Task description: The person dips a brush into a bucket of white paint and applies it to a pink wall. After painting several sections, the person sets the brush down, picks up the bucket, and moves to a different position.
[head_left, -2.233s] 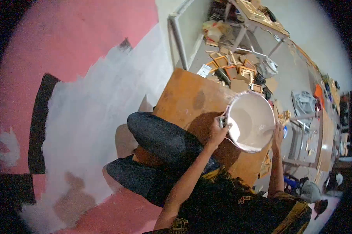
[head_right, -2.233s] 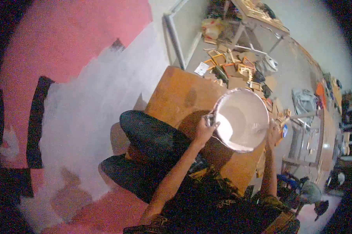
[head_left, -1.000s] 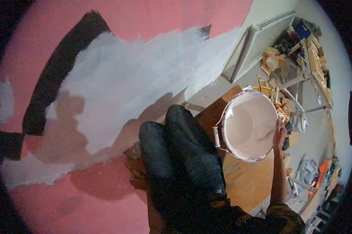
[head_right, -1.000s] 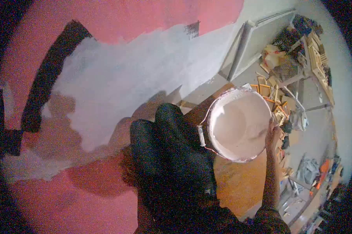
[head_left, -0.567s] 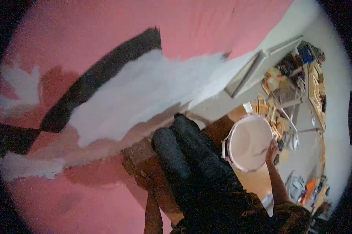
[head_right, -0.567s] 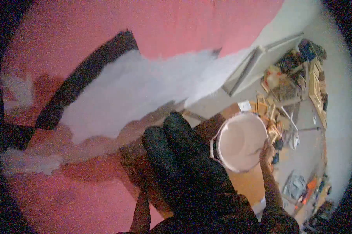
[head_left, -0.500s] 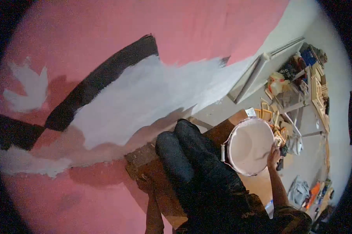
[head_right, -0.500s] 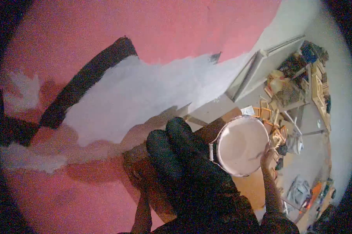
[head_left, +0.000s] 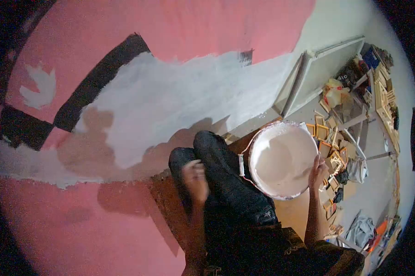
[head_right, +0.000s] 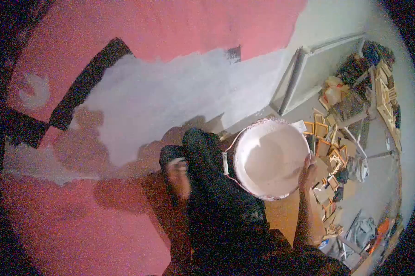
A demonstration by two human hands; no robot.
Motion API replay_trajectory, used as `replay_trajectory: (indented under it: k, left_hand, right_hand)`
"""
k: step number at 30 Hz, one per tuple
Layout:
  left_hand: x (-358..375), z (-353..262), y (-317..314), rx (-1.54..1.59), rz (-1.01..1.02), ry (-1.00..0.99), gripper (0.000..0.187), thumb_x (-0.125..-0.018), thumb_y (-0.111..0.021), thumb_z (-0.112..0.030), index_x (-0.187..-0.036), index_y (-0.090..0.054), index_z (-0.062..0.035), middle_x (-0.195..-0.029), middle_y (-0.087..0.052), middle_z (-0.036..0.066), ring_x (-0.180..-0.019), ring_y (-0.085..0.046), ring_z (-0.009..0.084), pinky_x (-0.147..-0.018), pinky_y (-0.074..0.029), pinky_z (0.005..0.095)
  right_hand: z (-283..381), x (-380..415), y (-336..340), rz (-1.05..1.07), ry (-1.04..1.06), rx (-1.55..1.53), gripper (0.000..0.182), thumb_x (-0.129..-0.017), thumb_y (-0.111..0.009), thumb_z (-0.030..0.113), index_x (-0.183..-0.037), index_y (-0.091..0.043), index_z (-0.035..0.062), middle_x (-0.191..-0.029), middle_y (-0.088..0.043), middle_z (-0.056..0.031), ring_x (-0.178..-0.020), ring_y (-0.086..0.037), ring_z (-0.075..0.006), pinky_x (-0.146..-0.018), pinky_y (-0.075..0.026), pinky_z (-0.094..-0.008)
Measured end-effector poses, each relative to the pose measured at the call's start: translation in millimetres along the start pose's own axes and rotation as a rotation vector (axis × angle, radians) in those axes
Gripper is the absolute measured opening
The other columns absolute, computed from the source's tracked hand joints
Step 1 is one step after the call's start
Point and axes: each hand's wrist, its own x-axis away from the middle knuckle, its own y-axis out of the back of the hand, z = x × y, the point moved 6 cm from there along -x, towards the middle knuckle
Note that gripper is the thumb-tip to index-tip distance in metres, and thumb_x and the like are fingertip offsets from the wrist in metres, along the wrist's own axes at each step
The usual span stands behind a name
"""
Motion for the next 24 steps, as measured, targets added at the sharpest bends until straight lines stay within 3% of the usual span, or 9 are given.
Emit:
replay_trajectory:
  k: [1,3,7,11,15,16,18,21,24]
  left_hand:
    - [0.8,-10.8,-30.0,-0.108,0.217,0.019,0.025,-0.088,-0.051,-0.021,-0.105,-0.052,-0.0027,-0.100,-0.051,0.014,-0.086,-0.052,0.0230,-0.075,-0.044,0.0344]
    - [6.9,-62.4,-69.4,-0.446,0.213,-0.318,0.032,-0.087,-0.053,-0.024,-0.109,-0.051,-0.0019,-0.104,-0.048,0.018,-0.092,-0.050,0.0282,-0.082,-0.041,0.0393]
    - [43.7,-19.2,-135.1,0.046,0.399,0.106,0.050,-0.088,-0.051,-0.033,-0.123,-0.038,0.0003,-0.114,-0.044,0.025,-0.105,-0.046,0.0355,-0.091,-0.036,0.0427]
    - [36.1,-26.4,-119.4,0.146,0.341,0.413,0.054,-0.089,-0.049,-0.039,-0.123,-0.036,0.0005,-0.101,-0.055,0.023,-0.092,-0.056,0.0334,-0.083,-0.044,0.0389]
    - [51.4,-5.7,-128.6,0.202,0.337,0.581,0.041,-0.080,-0.062,-0.033,-0.105,-0.052,-0.0022,-0.094,-0.059,0.013,-0.090,-0.057,0.0250,-0.082,-0.044,0.0345]
    - [49.1,5.8,-133.7,0.306,0.308,0.586,0.041,-0.079,-0.063,-0.032,-0.105,-0.053,-0.0020,-0.095,-0.059,0.013,-0.091,-0.057,0.0247,-0.082,-0.044,0.0341]
    - [58.4,35.4,-146.5,0.511,0.255,0.629,0.041,-0.076,-0.067,-0.029,-0.103,-0.055,-0.0017,-0.097,-0.060,0.012,-0.091,-0.057,0.0242,-0.082,-0.044,0.0332]
    - [15.4,-37.4,-77.0,0.774,0.391,0.818,0.043,-0.073,-0.069,-0.026,-0.104,-0.054,-0.0014,-0.099,-0.059,0.012,-0.094,-0.056,0.0215,-0.083,-0.044,0.0315]
    - [3.1,-52.8,-28.4,0.694,0.224,0.529,0.041,-0.074,-0.069,-0.024,-0.104,-0.054,-0.0008,-0.098,-0.059,0.010,-0.093,-0.055,0.0197,-0.084,-0.043,0.0307]
  right_hand:
    - [4.3,-3.1,-3.1,-0.016,0.039,-0.005,0.046,-0.092,-0.040,0.036,-0.111,-0.056,-0.0029,-0.092,-0.062,-0.0201,-0.082,-0.059,-0.0277,-0.075,-0.044,-0.0359]
    - [-1.0,-4.3,-9.8,-0.098,0.124,-0.134,0.045,-0.092,-0.041,0.035,-0.110,-0.057,-0.0023,-0.092,-0.062,-0.0208,-0.081,-0.059,-0.0290,-0.073,-0.044,-0.0369]
    - [-53.8,-18.6,-12.8,-0.140,0.195,0.104,0.044,-0.092,-0.041,0.035,-0.107,-0.058,-0.0027,-0.084,-0.060,-0.0199,-0.077,-0.057,-0.0284,-0.070,-0.043,-0.0371]
    - [-59.9,-31.8,-21.9,-0.025,0.105,-0.053,0.048,-0.092,-0.041,0.038,-0.112,-0.055,-0.0030,-0.097,-0.061,-0.0200,-0.087,-0.058,-0.0285,-0.077,-0.042,-0.0370]
    - [-8.8,-21.8,-17.8,0.000,0.174,-0.200,0.049,-0.092,-0.044,0.039,-0.114,-0.054,-0.0039,-0.102,-0.061,-0.0146,-0.091,-0.057,-0.0218,-0.078,-0.044,-0.0344]
    - [-43.1,-45.6,-20.7,0.107,-0.024,-0.101,0.049,-0.091,-0.046,0.037,-0.122,-0.048,-0.0009,-0.116,-0.055,-0.0148,-0.103,-0.051,-0.0230,-0.087,-0.041,-0.0333]
    - [-26.3,-67.8,-6.1,0.058,0.120,-0.093,0.050,-0.091,-0.045,0.037,-0.120,-0.050,-0.0030,-0.112,-0.057,-0.0173,-0.102,-0.053,-0.0248,-0.087,-0.040,-0.0352]
    - [-12.6,-119.2,24.8,0.115,0.563,-0.275,0.043,-0.094,-0.041,0.029,-0.122,-0.049,-0.0014,-0.122,-0.052,-0.0153,-0.108,-0.050,-0.0256,-0.096,-0.036,-0.0341]
    - [71.9,-95.9,23.1,0.126,0.591,-0.337,0.042,-0.094,-0.039,0.029,-0.123,-0.048,0.0000,-0.120,-0.052,-0.0153,-0.104,-0.052,-0.0246,-0.091,-0.039,-0.0344]
